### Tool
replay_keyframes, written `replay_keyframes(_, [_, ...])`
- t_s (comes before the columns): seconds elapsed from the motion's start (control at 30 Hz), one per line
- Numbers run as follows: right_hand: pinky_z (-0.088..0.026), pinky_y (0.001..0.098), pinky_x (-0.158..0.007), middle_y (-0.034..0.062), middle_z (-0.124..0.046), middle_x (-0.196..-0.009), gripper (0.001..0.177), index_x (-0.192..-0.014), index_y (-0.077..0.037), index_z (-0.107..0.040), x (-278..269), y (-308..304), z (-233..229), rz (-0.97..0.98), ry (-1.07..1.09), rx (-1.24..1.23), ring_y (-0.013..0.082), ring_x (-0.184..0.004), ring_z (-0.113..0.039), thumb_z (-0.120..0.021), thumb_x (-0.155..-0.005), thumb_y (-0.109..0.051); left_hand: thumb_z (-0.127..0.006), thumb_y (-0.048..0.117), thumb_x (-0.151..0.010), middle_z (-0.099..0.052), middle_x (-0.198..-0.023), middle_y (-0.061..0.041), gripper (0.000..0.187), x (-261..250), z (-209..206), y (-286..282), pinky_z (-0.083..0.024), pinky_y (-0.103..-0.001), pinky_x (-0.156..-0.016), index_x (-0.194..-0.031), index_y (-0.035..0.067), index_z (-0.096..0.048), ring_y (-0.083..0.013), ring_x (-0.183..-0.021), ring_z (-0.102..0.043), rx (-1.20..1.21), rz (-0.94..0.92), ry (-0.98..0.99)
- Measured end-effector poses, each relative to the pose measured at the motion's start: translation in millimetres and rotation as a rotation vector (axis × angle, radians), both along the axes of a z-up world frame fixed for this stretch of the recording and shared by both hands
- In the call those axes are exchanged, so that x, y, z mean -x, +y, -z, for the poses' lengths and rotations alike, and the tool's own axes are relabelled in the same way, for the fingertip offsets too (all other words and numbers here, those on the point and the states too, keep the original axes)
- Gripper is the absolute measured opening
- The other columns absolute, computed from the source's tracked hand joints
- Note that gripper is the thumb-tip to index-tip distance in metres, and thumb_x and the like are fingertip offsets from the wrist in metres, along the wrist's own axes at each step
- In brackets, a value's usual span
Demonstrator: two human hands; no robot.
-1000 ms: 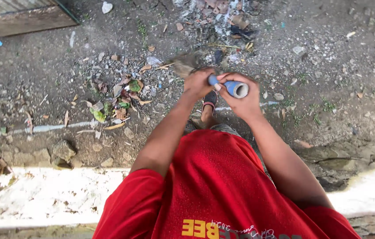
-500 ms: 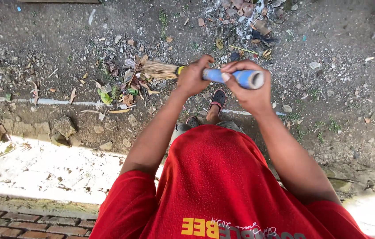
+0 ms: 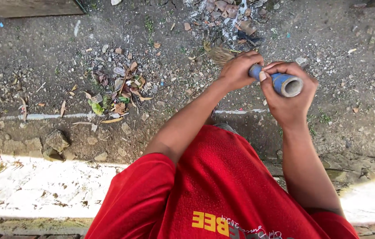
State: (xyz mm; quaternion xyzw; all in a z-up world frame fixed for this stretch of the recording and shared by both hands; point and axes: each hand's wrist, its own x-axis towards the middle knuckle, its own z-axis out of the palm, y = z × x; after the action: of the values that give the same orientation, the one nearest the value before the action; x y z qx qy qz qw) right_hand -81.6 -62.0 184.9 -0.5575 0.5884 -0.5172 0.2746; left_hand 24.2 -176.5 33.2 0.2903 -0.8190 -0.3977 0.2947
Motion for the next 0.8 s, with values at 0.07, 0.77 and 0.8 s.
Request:
replay_keyframes(0.07, [-0.058,0.0301,-0.095,0.0124,-0.074,-0.110,0.010,-0.103,0.004,-0.070,-0.7,-1.8,9.4,0.006,0.024,0.017,0.0156,-0.101,-0.072,-0.078,-0.097,0.005,-0.080,0.018,-0.075,-0.066,-0.097,-0.006,0.028,10.6,18.4,-2.3,-0.053,-0.044,-0.081,-0.096,0.014,-0.062,-0.0310,-0.098,-0.066,-0.012,0.021,0.006])
replay_keyframes(0.77, [-0.057,0.0345,-0.095,0.0115,-0.074,-0.104,0.017,-0.099,0.000,-0.069,-120.2,-73.7,100.9,-0.545,-0.182,0.023,0.0208,-0.102,-0.073,-0.079,-0.086,-0.001,-0.077,0.025,-0.076,-0.074,-0.103,-0.007,0.026,-202.1,71.1,-2.2,-0.056,-0.044,-0.081,-0.101,0.017,-0.070,-0.0324,-0.099,-0.071,-0.165,-0.375,-0.346])
replay_keyframes(0.8, [-0.055,0.0354,-0.100,0.0114,-0.073,-0.107,0.017,-0.102,0.000,-0.068,-126.4,-77.6,107.2,-0.576,-0.261,0.011,0.0210,-0.106,-0.072,-0.078,-0.087,0.001,-0.081,0.027,-0.076,-0.075,-0.100,-0.008,0.028,-213.7,69.7,0.3,-0.056,-0.044,-0.080,-0.100,0.017,-0.071,-0.0330,-0.096,-0.072,-0.129,-0.446,-0.354])
